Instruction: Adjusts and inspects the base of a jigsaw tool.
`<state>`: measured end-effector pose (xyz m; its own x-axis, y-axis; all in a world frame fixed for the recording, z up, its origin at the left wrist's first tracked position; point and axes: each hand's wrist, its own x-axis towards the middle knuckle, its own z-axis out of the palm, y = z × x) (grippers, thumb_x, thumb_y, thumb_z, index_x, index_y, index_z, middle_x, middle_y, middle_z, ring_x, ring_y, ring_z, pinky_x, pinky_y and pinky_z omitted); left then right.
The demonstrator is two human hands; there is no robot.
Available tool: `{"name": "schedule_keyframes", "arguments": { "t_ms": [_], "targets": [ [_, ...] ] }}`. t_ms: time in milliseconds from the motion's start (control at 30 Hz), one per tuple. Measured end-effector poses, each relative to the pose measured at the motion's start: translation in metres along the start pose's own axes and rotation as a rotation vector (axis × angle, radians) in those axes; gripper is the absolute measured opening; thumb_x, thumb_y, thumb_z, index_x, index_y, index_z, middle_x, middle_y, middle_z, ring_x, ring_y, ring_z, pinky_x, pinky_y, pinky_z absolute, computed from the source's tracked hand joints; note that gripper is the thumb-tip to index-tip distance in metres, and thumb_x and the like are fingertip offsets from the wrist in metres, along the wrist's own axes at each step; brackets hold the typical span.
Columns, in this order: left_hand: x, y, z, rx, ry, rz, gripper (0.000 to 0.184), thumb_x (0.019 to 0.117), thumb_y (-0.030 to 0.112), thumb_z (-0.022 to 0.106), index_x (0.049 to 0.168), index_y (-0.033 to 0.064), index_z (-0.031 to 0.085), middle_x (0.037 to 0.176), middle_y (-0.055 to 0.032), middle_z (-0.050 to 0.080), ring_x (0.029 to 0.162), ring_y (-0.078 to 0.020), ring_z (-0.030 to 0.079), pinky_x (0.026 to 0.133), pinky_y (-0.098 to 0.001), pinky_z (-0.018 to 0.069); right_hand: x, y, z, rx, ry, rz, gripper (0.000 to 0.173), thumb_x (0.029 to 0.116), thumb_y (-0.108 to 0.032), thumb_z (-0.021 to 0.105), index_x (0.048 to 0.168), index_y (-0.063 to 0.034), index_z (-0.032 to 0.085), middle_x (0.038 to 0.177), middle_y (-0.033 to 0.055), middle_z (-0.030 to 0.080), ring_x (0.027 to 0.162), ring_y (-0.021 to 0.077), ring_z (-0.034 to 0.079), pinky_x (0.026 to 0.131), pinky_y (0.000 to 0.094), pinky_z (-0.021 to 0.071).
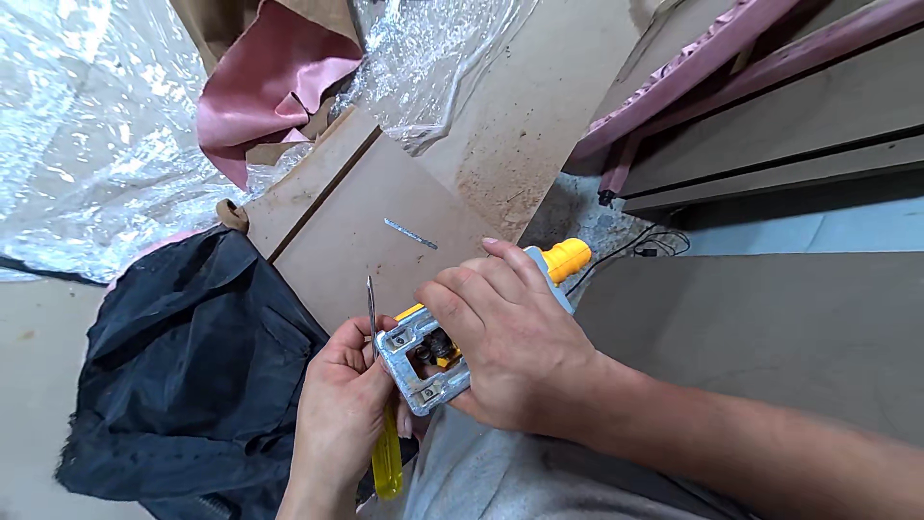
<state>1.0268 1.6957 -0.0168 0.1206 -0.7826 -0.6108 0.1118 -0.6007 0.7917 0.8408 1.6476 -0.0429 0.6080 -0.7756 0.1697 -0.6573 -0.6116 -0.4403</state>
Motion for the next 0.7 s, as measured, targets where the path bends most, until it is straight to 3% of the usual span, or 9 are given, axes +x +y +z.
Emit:
{"name": "schedule_keyframes", "arguments": {
  "t_ms": [467,600,700],
  "targets": [
    [0.000,-0.007,-0.005,-0.073,-0.060,0.054,0.017,0.1005,0.002,0.055,0.117,0.0033,0.060,0.071,-0.0197,0.063,0.041,-0.0175,0.057,0.037,-0.0287,0.0521,0.002,-0.002,-0.003,-0.012,-0.055,0.010,0.073,0.0698,-0.053,0.076,0.129,-0.0125,0.060,0.120,0.0074,0.063,0.123,0.0300,0.056,0.120,0.0620,0.0233],
    [0.002,-0.011,-0.011,-0.118,-0.128,0.074,0.020,0.0979,0.003,0.060,0.118,0.0051,0.059,0.069,-0.0180,0.061,0.042,-0.0169,0.057,0.037,-0.0283,0.0524,0.008,0.009,-0.009,0.038,-0.123,-0.038,0.075,0.0714,-0.052,0.076,0.133,-0.0134,0.059,0.123,0.0064,0.063,0.126,0.0292,0.055,0.121,0.0616,0.0229],
    [0.006,-0.009,-0.012,-0.102,-0.122,0.061,0.023,0.0953,0.002,0.063,0.117,0.0057,0.060,0.068,-0.0181,0.062,0.041,-0.0169,0.058,0.037,-0.0282,0.0523,0.020,0.022,-0.015,0.080,-0.218,-0.086,0.086,0.0708,-0.052,0.077,0.145,-0.0163,0.052,0.128,0.0036,0.061,0.127,0.0263,0.054,0.120,0.0581,0.0261]
  ]
}}
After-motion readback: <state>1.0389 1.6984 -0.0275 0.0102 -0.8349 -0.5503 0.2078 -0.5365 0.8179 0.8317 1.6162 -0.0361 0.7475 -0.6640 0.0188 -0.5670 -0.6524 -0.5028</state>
